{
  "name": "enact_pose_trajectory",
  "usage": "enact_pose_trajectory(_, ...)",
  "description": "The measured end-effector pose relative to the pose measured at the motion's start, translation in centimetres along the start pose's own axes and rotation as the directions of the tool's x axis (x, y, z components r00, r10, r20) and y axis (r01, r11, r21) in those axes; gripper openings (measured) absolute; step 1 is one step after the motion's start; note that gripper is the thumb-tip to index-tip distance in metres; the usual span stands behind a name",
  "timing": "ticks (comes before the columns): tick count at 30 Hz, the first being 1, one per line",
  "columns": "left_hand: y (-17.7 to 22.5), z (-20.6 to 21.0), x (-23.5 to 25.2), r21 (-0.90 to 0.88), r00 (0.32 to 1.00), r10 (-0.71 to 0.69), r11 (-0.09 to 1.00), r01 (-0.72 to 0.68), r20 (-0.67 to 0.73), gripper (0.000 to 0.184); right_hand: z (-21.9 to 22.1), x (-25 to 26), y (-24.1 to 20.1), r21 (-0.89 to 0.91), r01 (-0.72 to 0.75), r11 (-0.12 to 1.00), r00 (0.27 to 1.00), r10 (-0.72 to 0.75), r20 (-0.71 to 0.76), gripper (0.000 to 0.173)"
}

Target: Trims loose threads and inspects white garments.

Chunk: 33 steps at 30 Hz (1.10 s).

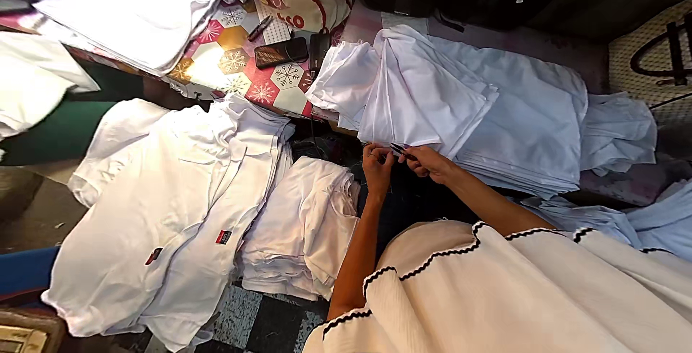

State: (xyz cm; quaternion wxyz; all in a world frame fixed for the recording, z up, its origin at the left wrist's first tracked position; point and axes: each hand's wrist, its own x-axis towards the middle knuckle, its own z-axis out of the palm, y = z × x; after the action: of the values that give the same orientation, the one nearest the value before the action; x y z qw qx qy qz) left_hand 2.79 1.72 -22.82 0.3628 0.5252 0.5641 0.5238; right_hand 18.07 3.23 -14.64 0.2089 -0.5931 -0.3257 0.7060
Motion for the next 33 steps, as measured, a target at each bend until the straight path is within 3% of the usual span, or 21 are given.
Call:
enact_pose_trajectory(3,0.2,-1.0,0.3,0.021,0.998,-0.054,0.998,0.055,-0.019,0.009,-0.4,-0.3,-0.3,-0.02,-0.016,1.0,1.0,0.015,-0.014,0.041)
enact_pose_trajectory(5,0.8,-2.3,0.3,0.104,0.983,-0.121,0.989,0.107,0.141,0.011,-0.7,-0.2,-0.2,-0.017,-0.036,0.999,0.999,0.036,-0.001,0.042)
enact_pose_trajectory(6,1.1,-3.1,0.4,0.193,0.934,-0.166,0.975,0.108,0.318,0.013,-0.8,-0.1,-0.1,-0.009,-0.042,0.999,0.999,0.042,0.002,0.043)
enact_pose_trajectory(8,2.0,-4.2,0.7,0.378,0.689,-0.305,0.925,0.048,0.658,0.021,-0.6,-0.3,-0.2,-0.045,-0.018,0.999,1.0,0.017,-0.015,0.043)
enact_pose_trajectory(9,2.5,-4.3,0.7,0.414,0.615,-0.358,0.909,0.057,0.703,0.023,-0.3,-0.7,-0.4,-0.127,0.041,0.991,0.998,-0.046,-0.039,0.043)
enact_pose_trajectory(10,2.8,-4.1,0.4,0.387,0.638,-0.383,0.911,0.142,0.668,0.025,0.1,-1.3,-0.5,-0.258,0.14,0.956,0.984,-0.163,-0.069,0.042)
enact_pose_trajectory(11,3.0,-3.7,0.1,0.266,0.71,-0.398,0.917,0.297,0.581,0.025,0.3,-1.7,-0.5,-0.419,0.253,0.872,0.946,-0.313,-0.08,0.039)
enact_pose_trajectory(12,3.0,-3.1,-0.1,0.035,0.766,-0.436,0.878,0.478,0.472,0.024,0.5,-1.9,-0.4,-0.567,0.343,0.749,0.884,-0.462,-0.075,0.031)
enact_pose_trajectory(13,3.2,-2.3,-0.1,-0.235,0.77,-0.507,0.753,0.615,0.388,0.022,0.8,-1.8,-0.3,-0.689,0.38,0.617,0.813,-0.578,-0.068,0.027)
enact_pose_trajectory(14,3.4,-1.5,0.1,-0.445,0.726,-0.584,0.575,0.686,0.364,0.022,1.1,-1.4,0.0,-0.789,0.374,0.487,0.742,-0.668,-0.06,0.028)
enact_pose_trajectory(16,3.6,0.1,0.5,-0.641,0.619,-0.668,0.269,0.719,0.413,0.022,1.2,0.1,0.6,-0.917,0.281,0.284,0.666,-0.745,-0.027,0.025)
enact_pose_trajectory(18,3.6,1.4,0.4,-0.722,0.573,-0.691,0.106,0.684,0.441,0.022,0.9,1.0,0.9,-0.942,0.245,0.231,0.654,-0.756,-0.016,0.019)
enact_pose_trajectory(21,3.4,2.5,-0.1,-0.776,0.563,-0.705,0.029,0.63,0.431,0.02,0.5,0.5,0.2,-0.88,0.304,0.365,0.709,-0.704,-0.047,0.02)
enact_pose_trajectory(24,3.6,2.7,0.0,-0.805,0.555,-0.731,0.012,0.593,0.398,0.016,0.3,0.0,-0.7,-0.806,0.371,0.461,0.728,-0.684,-0.056,0.02)
enact_pose_trajectory(26,3.7,2.9,0.0,-0.829,0.601,-0.718,0.062,0.556,0.35,0.012,0.3,0.0,-1.2,-0.804,0.382,0.456,0.725,-0.688,-0.045,0.019)
enact_pose_trajectory(30,4.6,2.3,0.0,-0.843,0.726,-0.639,0.219,0.49,0.256,0.008,0.6,0.4,-1.4,-0.874,0.36,0.327,0.699,-0.715,0.02,0.019)
enact_pose_trajectory(33,5.2,1.7,-0.2,-0.807,0.798,-0.57,0.367,0.462,0.198,0.01,0.9,0.3,-1.1,-0.907,0.387,0.166,0.582,-0.807,0.101,0.015)
